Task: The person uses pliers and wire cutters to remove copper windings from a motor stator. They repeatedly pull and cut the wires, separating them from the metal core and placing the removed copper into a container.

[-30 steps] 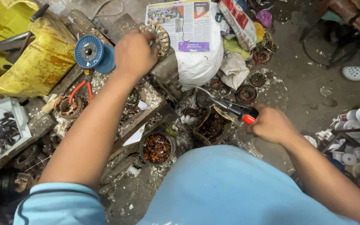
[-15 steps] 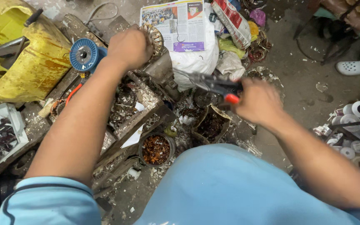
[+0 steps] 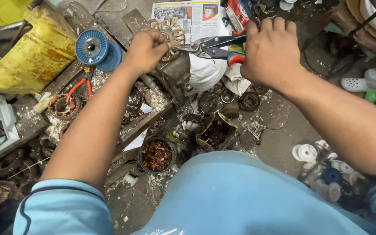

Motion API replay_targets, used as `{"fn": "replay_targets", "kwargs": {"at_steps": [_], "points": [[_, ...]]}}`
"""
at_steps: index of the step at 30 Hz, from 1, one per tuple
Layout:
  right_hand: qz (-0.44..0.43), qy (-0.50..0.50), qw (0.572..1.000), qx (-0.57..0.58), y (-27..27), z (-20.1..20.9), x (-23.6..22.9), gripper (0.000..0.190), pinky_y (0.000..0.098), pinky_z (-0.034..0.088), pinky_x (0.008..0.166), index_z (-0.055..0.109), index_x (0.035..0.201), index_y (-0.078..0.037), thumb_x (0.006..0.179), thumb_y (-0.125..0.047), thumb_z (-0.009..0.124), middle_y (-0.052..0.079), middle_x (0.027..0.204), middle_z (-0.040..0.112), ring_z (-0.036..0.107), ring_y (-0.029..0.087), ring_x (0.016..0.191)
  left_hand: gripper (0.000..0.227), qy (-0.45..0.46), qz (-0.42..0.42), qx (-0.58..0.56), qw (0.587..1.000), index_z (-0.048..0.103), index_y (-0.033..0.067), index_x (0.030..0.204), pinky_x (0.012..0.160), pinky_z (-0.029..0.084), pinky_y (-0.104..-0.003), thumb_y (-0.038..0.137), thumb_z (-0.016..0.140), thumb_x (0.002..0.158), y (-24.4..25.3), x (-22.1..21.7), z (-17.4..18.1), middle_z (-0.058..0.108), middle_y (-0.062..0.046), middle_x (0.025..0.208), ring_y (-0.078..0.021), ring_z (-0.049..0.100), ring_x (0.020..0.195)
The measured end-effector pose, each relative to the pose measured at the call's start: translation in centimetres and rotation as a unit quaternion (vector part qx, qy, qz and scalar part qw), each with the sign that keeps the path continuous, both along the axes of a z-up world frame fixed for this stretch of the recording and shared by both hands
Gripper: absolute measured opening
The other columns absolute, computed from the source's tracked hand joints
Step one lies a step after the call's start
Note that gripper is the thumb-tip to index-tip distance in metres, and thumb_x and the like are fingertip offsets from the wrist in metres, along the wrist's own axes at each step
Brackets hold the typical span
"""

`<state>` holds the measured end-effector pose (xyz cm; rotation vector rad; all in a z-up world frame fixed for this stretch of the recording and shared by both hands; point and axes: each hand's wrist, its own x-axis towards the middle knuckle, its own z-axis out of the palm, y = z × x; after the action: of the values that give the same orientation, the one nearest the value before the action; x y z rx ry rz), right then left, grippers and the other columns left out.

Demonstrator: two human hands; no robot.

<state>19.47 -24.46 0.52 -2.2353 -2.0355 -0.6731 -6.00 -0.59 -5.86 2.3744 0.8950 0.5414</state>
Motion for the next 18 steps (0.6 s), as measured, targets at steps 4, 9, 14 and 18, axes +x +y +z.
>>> {"fn": "replay_targets", "kwargs": {"at_steps": [4,9,14,18], "points": [[0.001,-0.029,1.0,-0.004,0.8,0.8,-0.7,0.059,0.0455,0.046,0.084,0.067,0.108,0.001,0.062,-0.033,0.078,0.02,0.098,0.066,0.062,0.036,0.096,0.021,-0.042,-0.047,0.076,0.995,0.071,-0.0003,0.081,0.078,0.051,-0.042,0.016,0.076,0.092,0.4,0.5,-0.5,0.067,-0.016,0.083,-0.0283,0.064,0.084],[-0.014,0.049,0.993,-0.106,1.2,1.6,-0.7,0.03,0.0454,0.052,0.074,0.069,0.104,-0.002,0.082,-0.022,0.067,0.019,0.085,0.07,0.069,0.035,0.078,0.013,-0.078,-0.057,0.037,0.995,0.073,0.0017,0.085,0.08,0.052,-0.038,0.012,0.069,0.092,0.7,1.1,0.7,0.072,-0.013,0.091,-0.0216,0.067,0.085],[-0.061,0.126,0.985,-0.104,-0.6,1.1,0.8,0.032,0.0494,0.054,0.075,0.072,0.101,-0.006,0.082,-0.032,0.071,0.02,0.082,0.071,0.07,0.038,0.079,0.014,-0.089,-0.011,-0.042,0.995,0.071,0.0052,0.095,0.076,0.053,-0.033,0.018,0.066,0.097,-1.3,0.2,4.2,0.072,-0.007,0.09,-0.0154,0.066,0.081],[-0.15,0.285,0.928,-0.188,-4.5,-1.4,3.8,0.054,0.0506,0.055,0.075,0.073,0.11,-0.004,0.071,-0.04,0.08,0.025,0.088,0.072,0.07,0.042,0.084,0.01,0.016,0.018,-0.291,0.956,0.07,0.0127,0.094,0.062,0.049,-0.028,0.02,0.071,0.087,-6.5,-2.5,1.8,0.07,0.004,0.084,-0.0089,0.06,0.07]]}}
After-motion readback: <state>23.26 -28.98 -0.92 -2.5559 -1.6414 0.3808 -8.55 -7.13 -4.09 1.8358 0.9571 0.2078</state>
